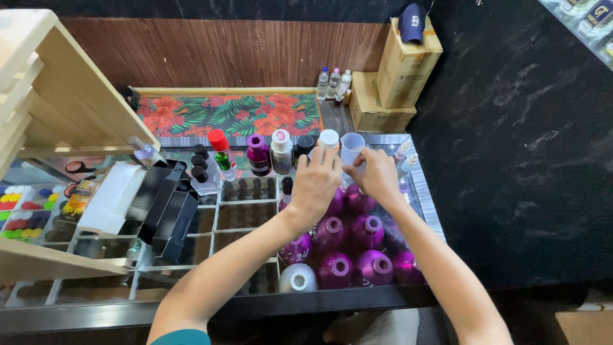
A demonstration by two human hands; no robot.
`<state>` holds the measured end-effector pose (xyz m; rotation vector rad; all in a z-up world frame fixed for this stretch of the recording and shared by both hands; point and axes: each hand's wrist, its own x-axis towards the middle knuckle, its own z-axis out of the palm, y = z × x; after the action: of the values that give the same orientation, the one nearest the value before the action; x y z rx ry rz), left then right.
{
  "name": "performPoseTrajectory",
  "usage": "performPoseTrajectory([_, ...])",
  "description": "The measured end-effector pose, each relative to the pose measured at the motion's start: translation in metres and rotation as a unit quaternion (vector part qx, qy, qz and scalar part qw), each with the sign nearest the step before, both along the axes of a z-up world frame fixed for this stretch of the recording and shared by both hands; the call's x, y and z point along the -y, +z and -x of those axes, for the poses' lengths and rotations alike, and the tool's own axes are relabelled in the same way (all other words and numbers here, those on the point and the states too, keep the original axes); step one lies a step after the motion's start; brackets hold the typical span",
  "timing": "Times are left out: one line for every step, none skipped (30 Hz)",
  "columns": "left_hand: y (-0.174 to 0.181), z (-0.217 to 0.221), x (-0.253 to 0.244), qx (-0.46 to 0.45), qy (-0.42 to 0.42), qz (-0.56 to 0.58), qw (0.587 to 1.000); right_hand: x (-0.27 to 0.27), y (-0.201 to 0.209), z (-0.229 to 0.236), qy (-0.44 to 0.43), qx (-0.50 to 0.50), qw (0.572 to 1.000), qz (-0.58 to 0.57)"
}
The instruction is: The person pours liquid from a clear plastic cup into a small purple bottle, then places the bottle into a black plastic tray. The person repeats this process with several other purple bottles.
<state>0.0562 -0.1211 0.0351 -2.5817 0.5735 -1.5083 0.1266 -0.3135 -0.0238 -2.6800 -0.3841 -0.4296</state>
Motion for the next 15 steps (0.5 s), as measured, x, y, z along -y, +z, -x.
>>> performPoseTrajectory([0.001,0.0,-0.001,0.001,0.001,0.0,1.0,-0.004,0.003,-0.001,0.001,0.001,1.0,0.0])
performPoseTrajectory([0.001,0.0,-0.003,-0.001,0.001,-0.003,1.0,-0.007,0.006,-0.002,-0.014,0.002,1.0,0.008])
performPoseTrajectory([0.001,0.0,-0.004,-0.003,0.002,-0.006,1.0,-0.011,0.009,-0.004,-0.029,0.004,0.999,0.017])
performPoseTrajectory([0.002,-0.001,-0.005,-0.001,0.003,-0.006,1.0,-0.013,0.009,-0.006,-0.028,0.005,0.999,0.016])
performPoseTrajectory([0.002,-0.001,-0.005,-0.005,-0.004,0.0,1.0,-0.016,0.008,-0.008,-0.03,0.002,1.0,0.008])
performPoseTrajectory([0.002,-0.002,-0.005,-0.009,-0.01,0.007,1.0,-0.018,0.008,-0.01,-0.032,-0.002,0.999,-0.001])
performPoseTrajectory([-0.001,-0.004,-0.006,-0.008,-0.009,0.007,1.0,-0.019,0.006,-0.012,-0.03,-0.001,1.0,-0.001])
performPoseTrajectory([-0.005,-0.006,-0.007,-0.02,-0.016,0.005,1.0,-0.02,0.004,-0.015,-0.035,-0.004,0.999,-0.001])
performPoseTrajectory([-0.009,-0.007,-0.007,-0.032,-0.023,0.002,0.999,-0.021,0.001,-0.016,-0.04,-0.009,0.999,0.0])
performPoseTrajectory([-0.01,-0.008,-0.007,-0.033,-0.023,0.002,0.999,-0.021,0.004,-0.014,-0.039,-0.009,0.999,0.0])
performPoseTrajectory([-0.013,-0.009,-0.007,-0.036,-0.033,0.003,0.999,-0.021,0.007,-0.009,-0.039,-0.021,0.999,-0.004])
performPoseTrajectory([-0.015,-0.009,-0.006,-0.039,-0.043,0.004,0.998,-0.021,0.01,-0.005,-0.039,-0.033,0.999,-0.008])
performPoseTrajectory([-0.018,-0.011,-0.005,-0.039,-0.043,0.004,0.998,-0.021,0.01,0.002,-0.039,-0.033,0.999,-0.008])
performPoseTrajectory([-0.021,-0.012,-0.004,-0.047,-0.044,0.006,0.998,-0.021,0.01,0.009,-0.07,-0.01,0.997,0.018])
performPoseTrajectory([-0.025,-0.012,-0.003,-0.057,-0.044,0.008,0.997,-0.02,0.01,0.018,-0.101,0.013,0.994,0.045])
